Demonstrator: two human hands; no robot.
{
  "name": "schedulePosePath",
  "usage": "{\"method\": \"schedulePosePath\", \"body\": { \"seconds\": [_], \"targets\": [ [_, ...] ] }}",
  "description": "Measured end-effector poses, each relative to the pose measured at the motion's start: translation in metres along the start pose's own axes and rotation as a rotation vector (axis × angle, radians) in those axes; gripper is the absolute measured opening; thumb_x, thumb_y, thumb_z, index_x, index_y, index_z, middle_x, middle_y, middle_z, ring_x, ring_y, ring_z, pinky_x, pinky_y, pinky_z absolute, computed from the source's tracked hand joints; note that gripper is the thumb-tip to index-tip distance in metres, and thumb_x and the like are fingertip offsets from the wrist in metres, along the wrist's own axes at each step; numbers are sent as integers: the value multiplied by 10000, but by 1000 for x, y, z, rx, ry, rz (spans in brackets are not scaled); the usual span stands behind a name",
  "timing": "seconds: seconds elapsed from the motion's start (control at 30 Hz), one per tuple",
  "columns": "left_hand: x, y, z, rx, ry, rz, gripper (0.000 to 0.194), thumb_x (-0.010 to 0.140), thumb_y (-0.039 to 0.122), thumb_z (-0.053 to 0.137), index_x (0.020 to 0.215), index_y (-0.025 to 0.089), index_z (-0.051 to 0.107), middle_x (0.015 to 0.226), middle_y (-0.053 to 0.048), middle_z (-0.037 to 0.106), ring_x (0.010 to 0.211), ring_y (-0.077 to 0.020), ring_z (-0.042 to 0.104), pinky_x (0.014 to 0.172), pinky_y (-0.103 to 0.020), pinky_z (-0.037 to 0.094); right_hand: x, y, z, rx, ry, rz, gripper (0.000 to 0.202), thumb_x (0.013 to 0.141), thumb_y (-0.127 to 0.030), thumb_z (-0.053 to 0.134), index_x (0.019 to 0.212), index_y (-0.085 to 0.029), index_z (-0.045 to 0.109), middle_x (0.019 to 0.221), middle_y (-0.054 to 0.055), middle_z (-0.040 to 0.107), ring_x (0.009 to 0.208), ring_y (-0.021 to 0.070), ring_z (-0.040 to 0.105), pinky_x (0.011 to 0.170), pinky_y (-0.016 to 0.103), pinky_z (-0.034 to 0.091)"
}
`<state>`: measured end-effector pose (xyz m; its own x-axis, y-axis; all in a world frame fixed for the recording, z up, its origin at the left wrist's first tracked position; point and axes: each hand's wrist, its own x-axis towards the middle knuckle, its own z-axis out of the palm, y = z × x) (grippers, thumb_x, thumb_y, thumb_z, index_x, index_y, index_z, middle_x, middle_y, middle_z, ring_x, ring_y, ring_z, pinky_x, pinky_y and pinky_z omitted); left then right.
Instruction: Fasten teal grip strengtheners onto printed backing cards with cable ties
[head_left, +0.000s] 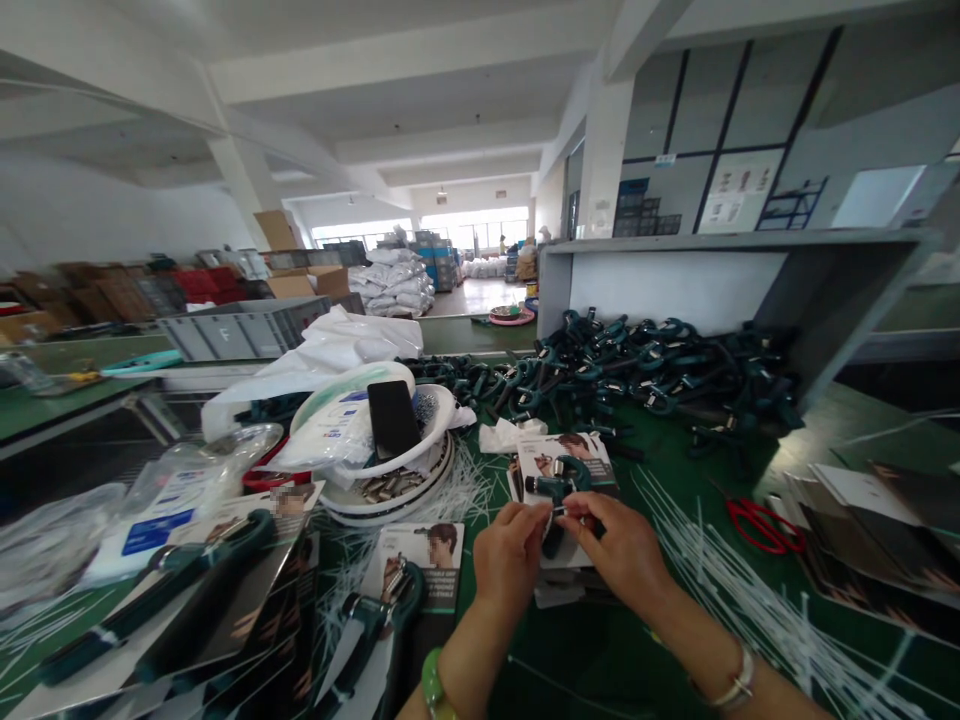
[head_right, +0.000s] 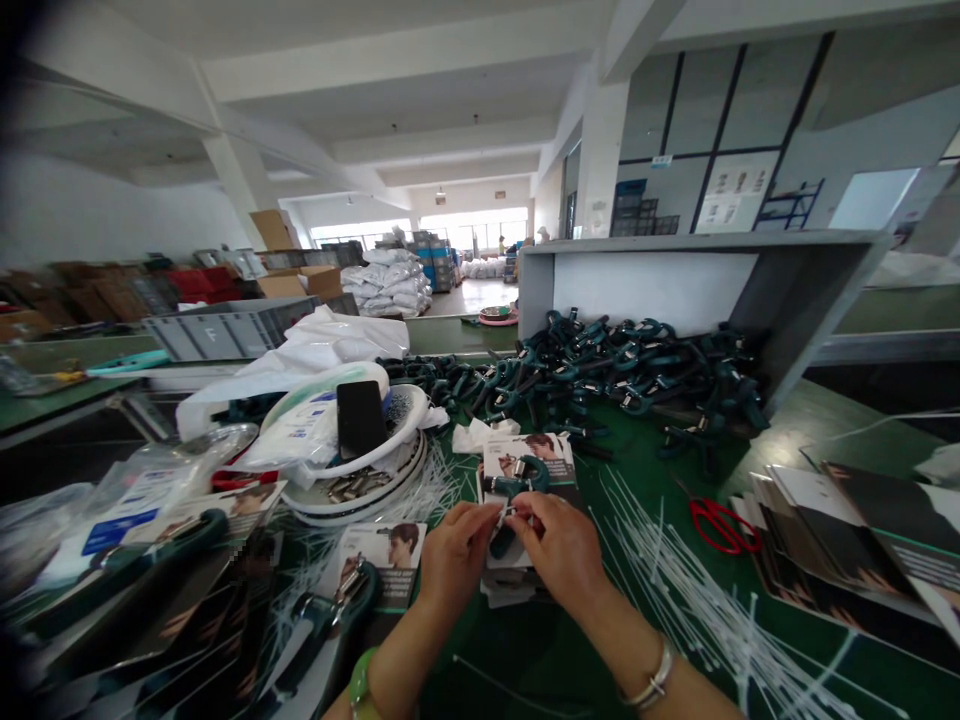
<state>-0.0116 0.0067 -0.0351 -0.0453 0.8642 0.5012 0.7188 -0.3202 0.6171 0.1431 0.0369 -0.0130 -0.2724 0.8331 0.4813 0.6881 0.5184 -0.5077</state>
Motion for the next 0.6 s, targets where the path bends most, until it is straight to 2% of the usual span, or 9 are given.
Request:
{"method": "schedulePosePath", "body": {
  "seconds": [0.13,0.6],
  "targets": [
    [-1,-3,2,35,23,22,261,856,207,459,988,271,675,848,-31,674,722,-120,624,622,-191,455,0,-1,-2,44,-10,9,155,807,-325,533,815,-214,641,738,23,654,647,158,575,625,280,443],
    [-2,-4,0,65,17,38,267,843,182,482,990,290,676,855,-15,685,719,-112,632,618,-178,454,-3,0,-1,95,15,22,170,811,-337,535,825,-207,644,746,25,647,633,151,562,604,274,438]
  ]
}}
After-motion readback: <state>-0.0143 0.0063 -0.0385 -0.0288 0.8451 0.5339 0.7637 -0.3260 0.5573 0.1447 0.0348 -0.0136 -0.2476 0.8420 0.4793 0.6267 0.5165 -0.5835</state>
